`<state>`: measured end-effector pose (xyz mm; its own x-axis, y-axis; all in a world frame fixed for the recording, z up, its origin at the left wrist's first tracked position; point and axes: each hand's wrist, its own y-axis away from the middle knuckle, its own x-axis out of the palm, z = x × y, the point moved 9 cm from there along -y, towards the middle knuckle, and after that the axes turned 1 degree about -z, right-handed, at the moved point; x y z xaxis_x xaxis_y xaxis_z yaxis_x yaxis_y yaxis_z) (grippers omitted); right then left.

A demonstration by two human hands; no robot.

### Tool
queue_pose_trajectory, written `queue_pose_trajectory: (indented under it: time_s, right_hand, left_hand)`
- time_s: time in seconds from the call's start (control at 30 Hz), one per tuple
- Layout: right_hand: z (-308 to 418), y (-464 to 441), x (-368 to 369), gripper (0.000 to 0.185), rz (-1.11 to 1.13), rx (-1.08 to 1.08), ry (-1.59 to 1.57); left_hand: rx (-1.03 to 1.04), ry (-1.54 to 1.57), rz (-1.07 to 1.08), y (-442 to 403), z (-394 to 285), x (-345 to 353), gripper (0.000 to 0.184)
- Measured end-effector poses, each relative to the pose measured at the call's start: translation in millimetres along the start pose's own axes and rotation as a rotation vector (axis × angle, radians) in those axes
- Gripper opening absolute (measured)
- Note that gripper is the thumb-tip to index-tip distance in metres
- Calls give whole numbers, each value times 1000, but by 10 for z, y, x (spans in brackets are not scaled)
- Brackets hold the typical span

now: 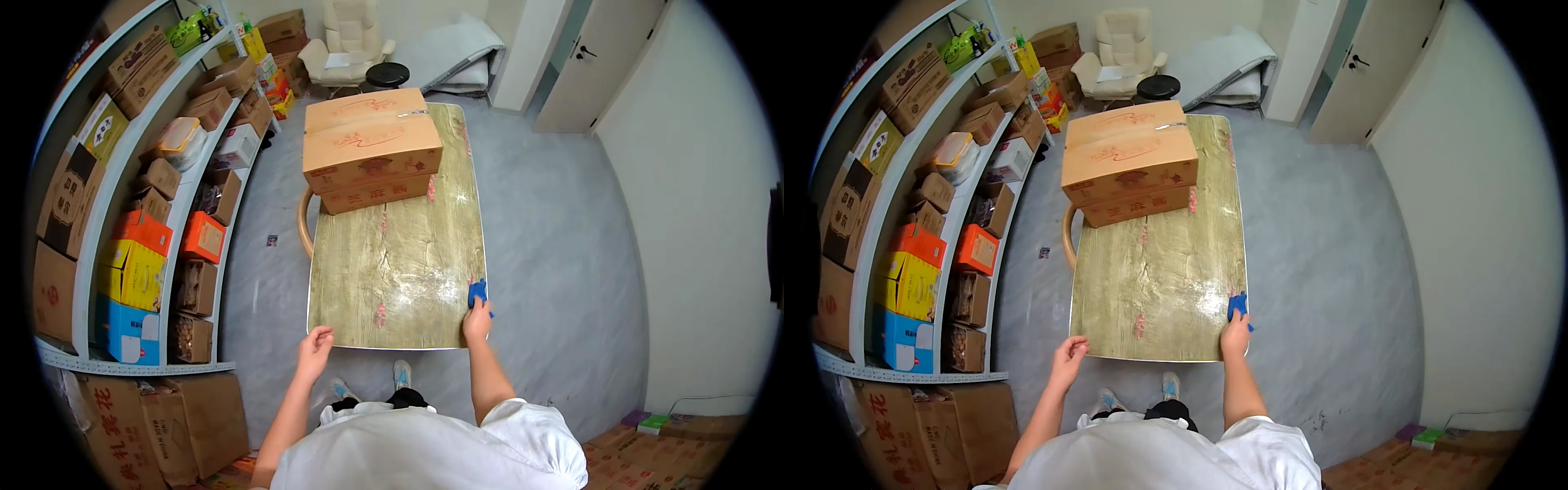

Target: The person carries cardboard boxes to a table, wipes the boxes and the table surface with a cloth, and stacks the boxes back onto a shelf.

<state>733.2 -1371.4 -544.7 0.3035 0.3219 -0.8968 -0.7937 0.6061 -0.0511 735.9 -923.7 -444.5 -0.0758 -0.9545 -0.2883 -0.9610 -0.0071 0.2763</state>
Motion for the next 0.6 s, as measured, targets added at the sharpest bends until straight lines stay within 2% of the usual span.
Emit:
queue_pose_trajectory:
  time_s: [0.07, 0.1, 0.2, 0.33, 0.47, 0.57, 0.6]
  right_hand:
    - [170, 155, 164, 30, 117, 12, 4]
    - [267, 218, 229, 22, 57, -45, -55]
    - [717, 496, 419, 18, 116, -142, -53]
    - [1293, 915, 747, 16, 210, -129, -127]
    - [1866, 1237, 968, 16, 163, -203, -150]
    - [2203, 1438, 741, 21, -127, -264, -33]
    - [2201, 1467, 799, 21, -133, -249, -30]
  left_hand:
    - [26, 55, -22, -36, 56, -122, 23]
    - [31, 64, -25, -56, 94, -188, 23]
    - [31, 103, -10, -117, 174, -396, 23]
    - [70, 199, 9, -180, 279, -872, 23]
    - [90, 187, -19, -384, 485, -1585, 23]
    - [94, 180, -21, -528, 559, -1974, 23]
    - [88, 167, -19, -577, 580, -2046, 23]
